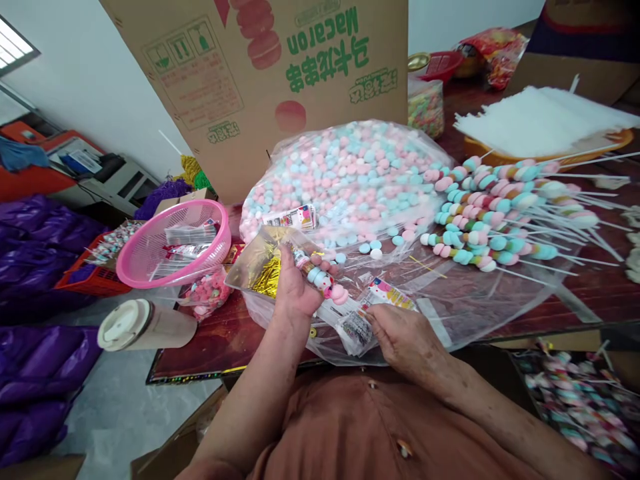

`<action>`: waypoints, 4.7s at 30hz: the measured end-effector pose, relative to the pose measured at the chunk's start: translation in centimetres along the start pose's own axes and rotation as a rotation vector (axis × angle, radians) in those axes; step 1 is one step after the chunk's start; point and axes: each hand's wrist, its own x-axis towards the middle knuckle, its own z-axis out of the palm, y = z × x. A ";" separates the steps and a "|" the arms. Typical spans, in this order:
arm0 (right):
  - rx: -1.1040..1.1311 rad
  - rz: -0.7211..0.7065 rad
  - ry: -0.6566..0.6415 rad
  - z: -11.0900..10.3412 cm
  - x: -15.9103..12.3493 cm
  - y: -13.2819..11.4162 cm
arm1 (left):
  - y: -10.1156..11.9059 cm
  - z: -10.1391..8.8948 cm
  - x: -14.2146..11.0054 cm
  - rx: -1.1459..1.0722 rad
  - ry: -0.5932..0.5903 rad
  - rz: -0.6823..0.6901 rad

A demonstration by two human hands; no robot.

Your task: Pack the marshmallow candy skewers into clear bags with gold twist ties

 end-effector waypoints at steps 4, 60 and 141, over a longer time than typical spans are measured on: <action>0.008 0.011 -0.030 0.1 0.2 0.1 | 0.6 -0.2 0.4 -0.086 0.086 -0.009; 0.798 0.447 -0.302 -3.3 -0.4 0.9 | -1.2 -0.4 0.4 0.072 -0.028 -0.096; 0.148 -0.159 -0.311 -6.9 5.2 3.9 | -0.5 -2.8 -2.3 1.252 -0.581 0.254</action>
